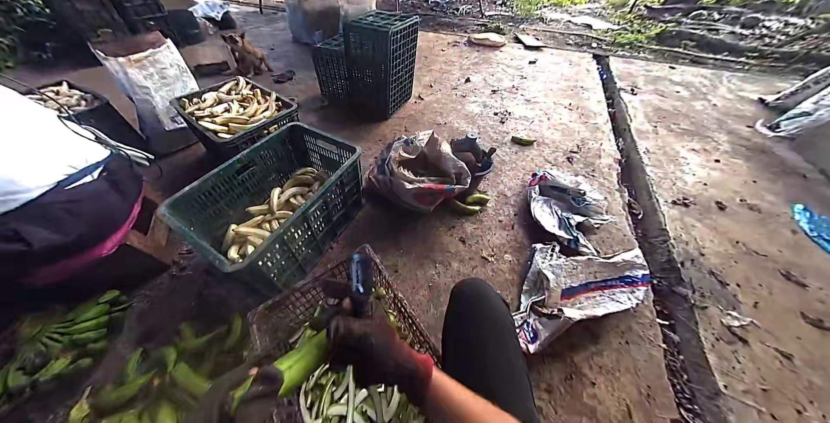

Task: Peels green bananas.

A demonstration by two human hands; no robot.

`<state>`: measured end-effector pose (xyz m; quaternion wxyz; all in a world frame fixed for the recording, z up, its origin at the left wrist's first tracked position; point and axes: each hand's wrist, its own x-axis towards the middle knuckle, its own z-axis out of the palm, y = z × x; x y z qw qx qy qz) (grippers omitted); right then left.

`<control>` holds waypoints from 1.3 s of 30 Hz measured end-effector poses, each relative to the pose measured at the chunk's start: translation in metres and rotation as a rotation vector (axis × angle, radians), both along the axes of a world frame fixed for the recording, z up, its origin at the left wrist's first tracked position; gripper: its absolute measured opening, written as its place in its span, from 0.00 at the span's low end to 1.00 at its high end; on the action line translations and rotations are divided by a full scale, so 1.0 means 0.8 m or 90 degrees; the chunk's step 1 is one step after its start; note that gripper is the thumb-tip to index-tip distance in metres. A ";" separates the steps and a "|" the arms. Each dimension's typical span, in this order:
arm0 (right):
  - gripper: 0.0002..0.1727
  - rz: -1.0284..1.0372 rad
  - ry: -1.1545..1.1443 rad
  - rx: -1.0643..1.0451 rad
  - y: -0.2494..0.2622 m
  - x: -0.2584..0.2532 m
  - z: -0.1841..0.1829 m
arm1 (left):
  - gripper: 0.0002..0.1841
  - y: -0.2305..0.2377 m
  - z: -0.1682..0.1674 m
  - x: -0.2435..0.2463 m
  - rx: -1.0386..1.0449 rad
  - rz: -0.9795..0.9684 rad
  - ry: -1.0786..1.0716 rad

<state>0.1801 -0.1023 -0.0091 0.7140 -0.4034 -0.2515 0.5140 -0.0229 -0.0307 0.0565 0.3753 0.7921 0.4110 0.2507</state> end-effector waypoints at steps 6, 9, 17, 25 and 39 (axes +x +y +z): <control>0.10 -0.161 0.254 -0.052 0.009 -0.046 -0.005 | 0.42 -0.013 -0.063 0.042 -0.145 0.005 -0.434; 0.20 -0.121 0.064 -0.238 -0.013 -0.048 -0.004 | 0.29 -0.026 -0.072 0.056 -0.202 0.222 -0.503; 0.31 -0.187 -0.734 0.040 -0.050 -0.065 0.058 | 0.33 -0.024 -0.071 0.049 -0.082 0.243 -0.529; 0.27 0.245 -0.322 -0.233 -0.068 -0.056 -0.051 | 0.28 0.020 -0.054 0.027 -0.152 0.186 -0.495; 0.23 -0.157 -0.711 -0.200 0.044 0.003 -0.038 | 0.20 0.038 -0.101 0.016 -0.427 0.118 -0.412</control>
